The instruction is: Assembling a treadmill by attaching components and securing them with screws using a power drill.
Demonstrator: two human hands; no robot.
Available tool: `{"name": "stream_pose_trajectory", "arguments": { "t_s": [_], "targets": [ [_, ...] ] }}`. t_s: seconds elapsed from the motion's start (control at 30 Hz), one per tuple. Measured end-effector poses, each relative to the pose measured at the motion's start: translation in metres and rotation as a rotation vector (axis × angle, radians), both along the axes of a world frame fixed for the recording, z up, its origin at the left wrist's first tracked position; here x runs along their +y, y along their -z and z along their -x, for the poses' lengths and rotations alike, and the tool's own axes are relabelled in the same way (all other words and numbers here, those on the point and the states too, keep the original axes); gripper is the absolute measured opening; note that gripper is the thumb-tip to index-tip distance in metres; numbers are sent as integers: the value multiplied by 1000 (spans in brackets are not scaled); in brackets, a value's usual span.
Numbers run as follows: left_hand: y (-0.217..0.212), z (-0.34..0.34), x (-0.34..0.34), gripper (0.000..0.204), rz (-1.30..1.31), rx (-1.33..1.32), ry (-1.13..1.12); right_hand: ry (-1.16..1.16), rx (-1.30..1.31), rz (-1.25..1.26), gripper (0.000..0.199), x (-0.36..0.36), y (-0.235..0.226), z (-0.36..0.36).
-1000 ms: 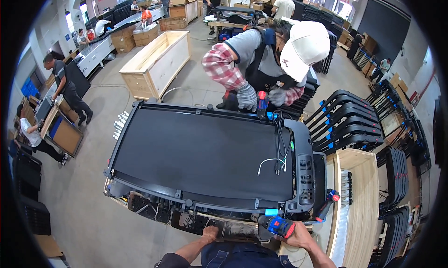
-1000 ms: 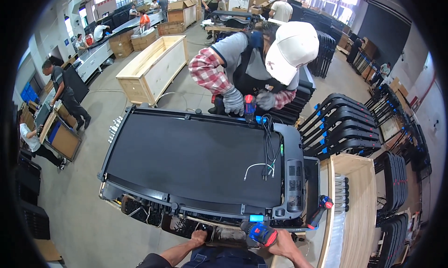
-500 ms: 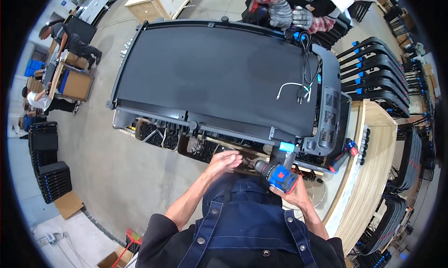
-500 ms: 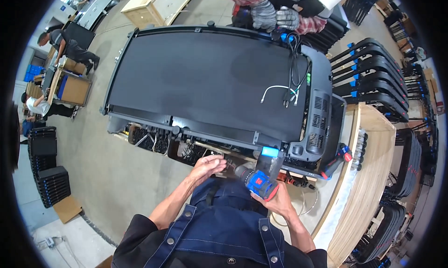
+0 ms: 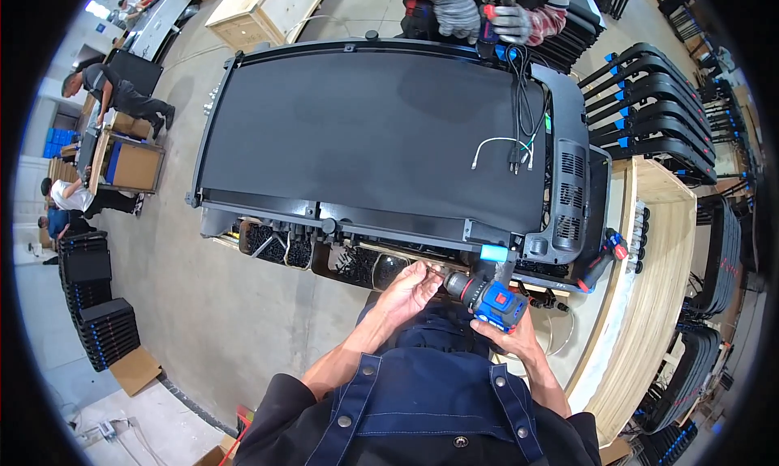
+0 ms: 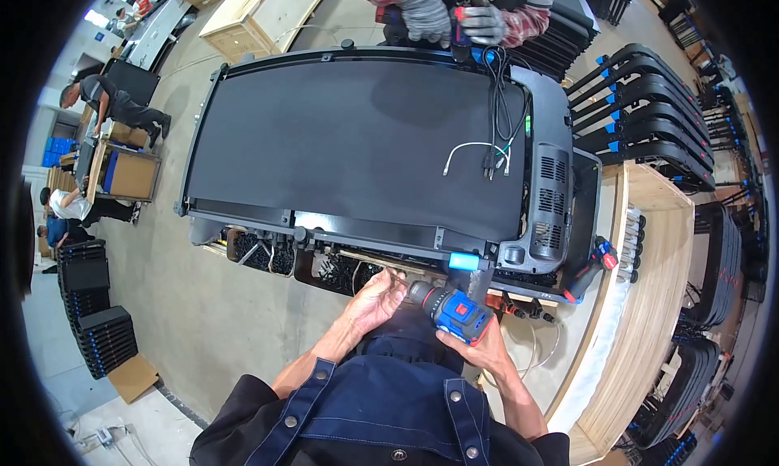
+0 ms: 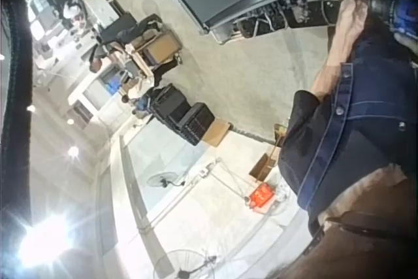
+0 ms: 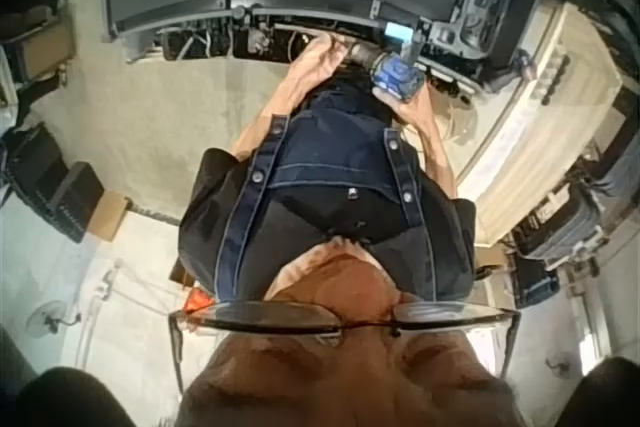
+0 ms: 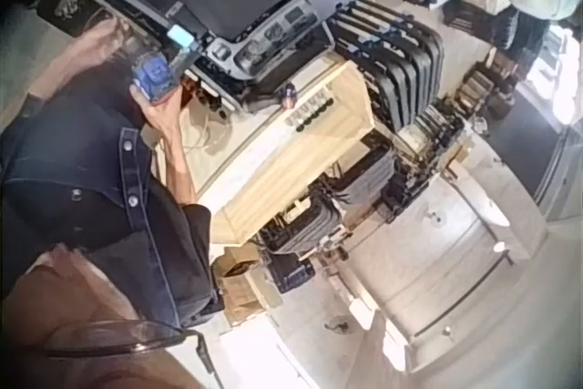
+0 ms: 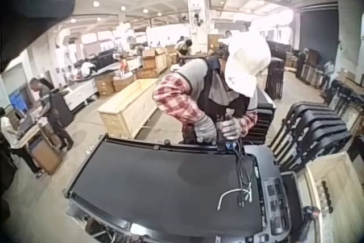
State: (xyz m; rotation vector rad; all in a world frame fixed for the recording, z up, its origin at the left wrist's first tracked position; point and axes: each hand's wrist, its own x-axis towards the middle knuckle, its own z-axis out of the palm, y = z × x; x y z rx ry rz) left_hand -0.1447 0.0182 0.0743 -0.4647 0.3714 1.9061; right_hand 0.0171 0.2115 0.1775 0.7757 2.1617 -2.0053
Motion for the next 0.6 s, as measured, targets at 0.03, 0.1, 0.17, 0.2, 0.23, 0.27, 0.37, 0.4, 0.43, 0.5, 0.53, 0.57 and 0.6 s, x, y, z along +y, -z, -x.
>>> {"name": "stream_pose_trajectory", "arguments": {
  "t_s": [0.03,0.1,0.17,0.2,0.23,0.27,0.37,0.4,0.43,0.5,0.53,0.57,0.6],
  "targets": [
    [0,1,2,17,-2,-1,4,2,-11,8,33,1,-2,0],
    [-5,3,7,16,44,-8,23,11,-27,13,33,4,-7,-1],
    [-11,7,10,16,114,87,70,-15,-108,-105,32,6,-14,-2],
    [-15,9,12,16,186,186,110,-11,-115,-112,32,7,-17,-2],
    [-18,10,15,16,178,179,113,-35,-117,-175,32,7,-21,-1],
    [-23,11,19,17,226,276,147,-60,-120,-239,33,7,-24,0],
    [-21,13,30,18,258,338,193,-100,-166,-290,33,9,-35,2],
    [-18,12,34,20,165,182,183,-100,-181,-305,34,12,-34,0],
    [-15,10,39,22,71,25,172,-108,-192,-317,34,13,-38,3],
    [-21,2,48,28,1,-17,235,-120,-210,-422,37,18,-49,16],
    [-22,-1,52,29,-45,5,247,-171,-198,-537,34,22,-49,24],
    [-25,-2,56,29,-93,26,261,-141,-210,-518,35,26,-56,33],
    [-30,-1,60,33,-97,2,274,-159,-234,-532,36,31,-57,39]
  ]
}}
